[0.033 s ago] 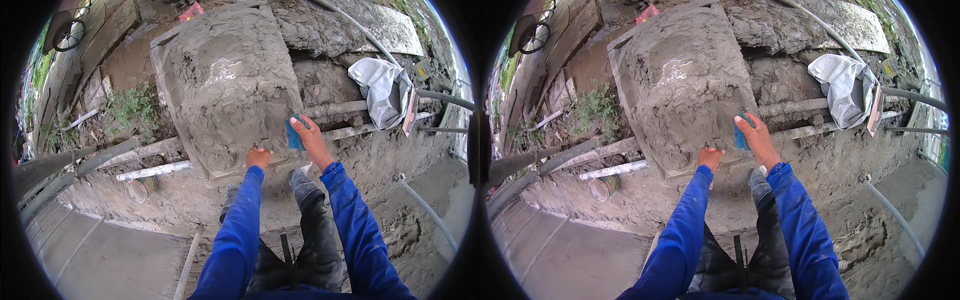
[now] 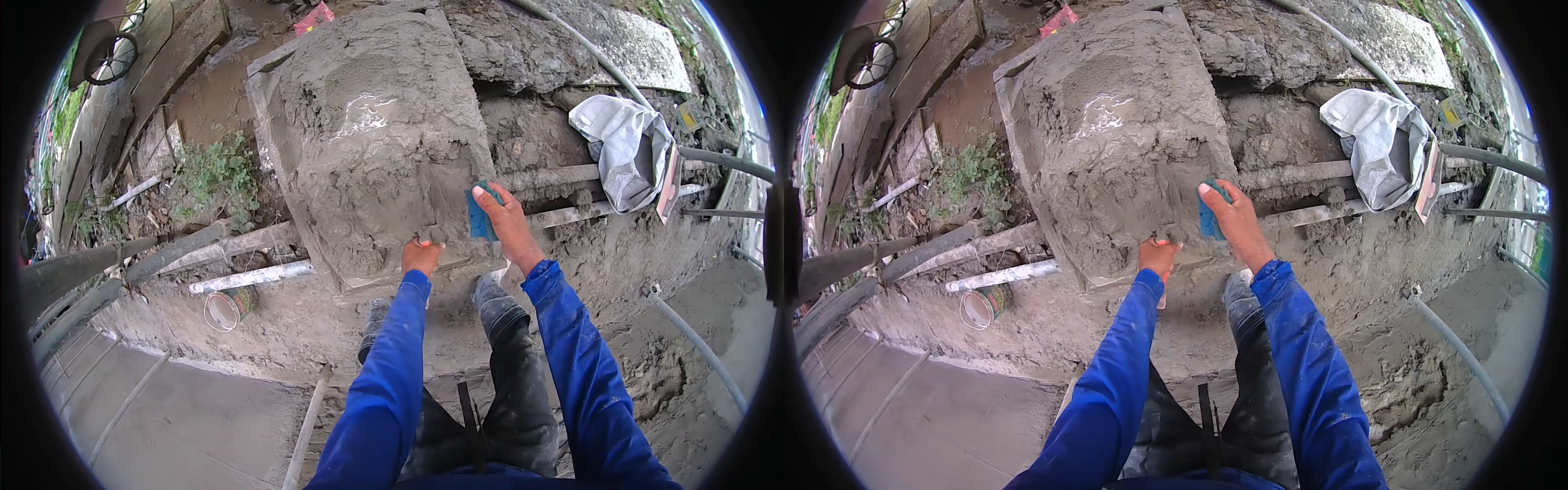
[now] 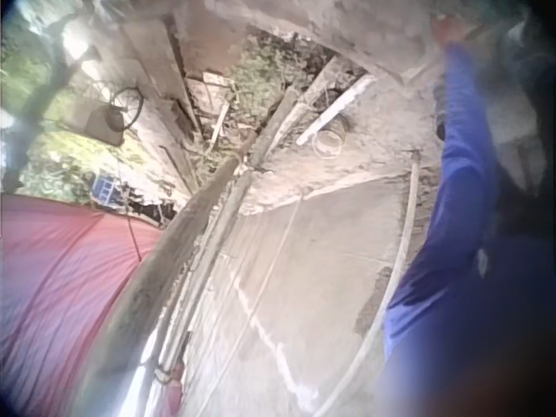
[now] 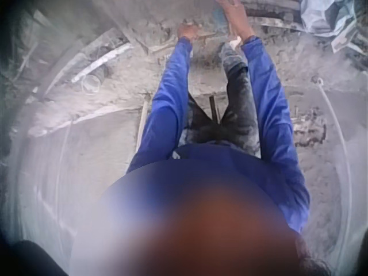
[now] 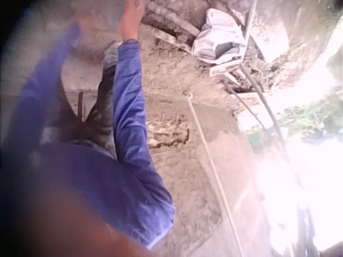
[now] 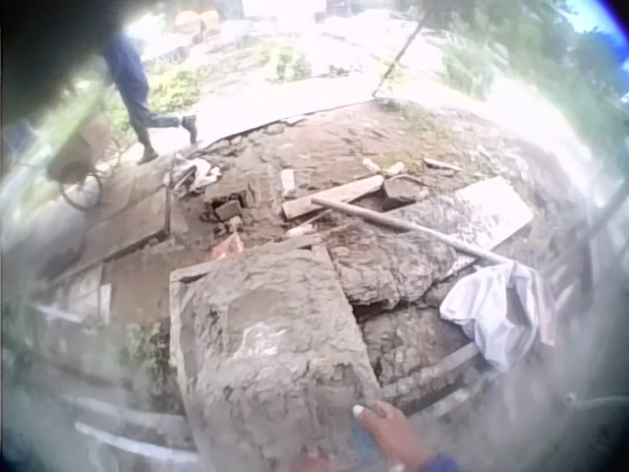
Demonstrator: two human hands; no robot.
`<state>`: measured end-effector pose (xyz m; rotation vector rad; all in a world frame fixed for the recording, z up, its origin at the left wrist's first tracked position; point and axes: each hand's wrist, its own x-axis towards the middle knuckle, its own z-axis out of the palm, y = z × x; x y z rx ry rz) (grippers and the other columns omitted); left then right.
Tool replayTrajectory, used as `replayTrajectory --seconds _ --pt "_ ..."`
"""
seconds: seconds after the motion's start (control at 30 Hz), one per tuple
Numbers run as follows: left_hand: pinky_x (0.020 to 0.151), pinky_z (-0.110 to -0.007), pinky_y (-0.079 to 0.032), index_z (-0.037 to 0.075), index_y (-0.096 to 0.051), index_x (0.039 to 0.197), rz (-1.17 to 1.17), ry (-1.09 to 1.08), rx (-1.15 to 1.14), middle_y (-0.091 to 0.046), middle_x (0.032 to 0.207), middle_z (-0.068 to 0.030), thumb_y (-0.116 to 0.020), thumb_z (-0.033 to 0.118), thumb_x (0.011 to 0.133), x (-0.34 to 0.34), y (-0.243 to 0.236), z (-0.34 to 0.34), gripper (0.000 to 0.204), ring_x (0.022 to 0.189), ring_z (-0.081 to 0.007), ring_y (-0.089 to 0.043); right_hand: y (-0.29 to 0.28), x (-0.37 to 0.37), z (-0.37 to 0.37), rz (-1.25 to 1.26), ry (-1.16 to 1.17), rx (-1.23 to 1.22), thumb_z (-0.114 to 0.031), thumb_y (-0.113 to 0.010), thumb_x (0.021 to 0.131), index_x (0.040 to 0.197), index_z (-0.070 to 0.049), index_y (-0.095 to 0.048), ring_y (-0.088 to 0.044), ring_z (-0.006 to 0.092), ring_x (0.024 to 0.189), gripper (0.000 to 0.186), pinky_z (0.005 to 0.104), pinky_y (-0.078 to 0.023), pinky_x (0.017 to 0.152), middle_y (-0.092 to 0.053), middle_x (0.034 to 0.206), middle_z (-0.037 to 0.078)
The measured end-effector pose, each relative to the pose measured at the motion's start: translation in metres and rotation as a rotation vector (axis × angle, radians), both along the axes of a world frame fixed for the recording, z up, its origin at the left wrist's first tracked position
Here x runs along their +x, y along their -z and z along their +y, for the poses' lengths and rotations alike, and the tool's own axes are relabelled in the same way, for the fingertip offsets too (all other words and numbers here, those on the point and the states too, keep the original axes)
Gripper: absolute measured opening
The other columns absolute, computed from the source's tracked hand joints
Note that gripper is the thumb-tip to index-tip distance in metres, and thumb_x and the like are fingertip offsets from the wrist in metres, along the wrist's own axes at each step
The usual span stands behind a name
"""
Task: The person smooths wet cement on a wall using a sponge and trowel. They repeatedly apply and level the cement, occasionally dipping the sponge in water and scraping excess material from the trowel.
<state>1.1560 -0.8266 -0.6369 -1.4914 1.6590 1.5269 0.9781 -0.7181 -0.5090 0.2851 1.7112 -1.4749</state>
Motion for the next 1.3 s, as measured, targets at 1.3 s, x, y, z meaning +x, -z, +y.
replayTrajectory --seconds 1.3 --pt "0.043 -0.031 -0.042 0.013 -0.053 0.084 0.126 -0.715 0.510 -0.052 0.065 0.0006 -0.076 0.016 0.089 0.037 -0.149 -0.009 0.024 0.048 -0.0128 -0.050 -0.033 -0.091 -0.136 0.442 -0.319 0.051 -0.043 -0.064 0.094 0.095 -0.003 -0.068 -0.052 0.0093 0.071 0.040 0.0277 -0.044 0.063 -0.060 0.076 0.000"
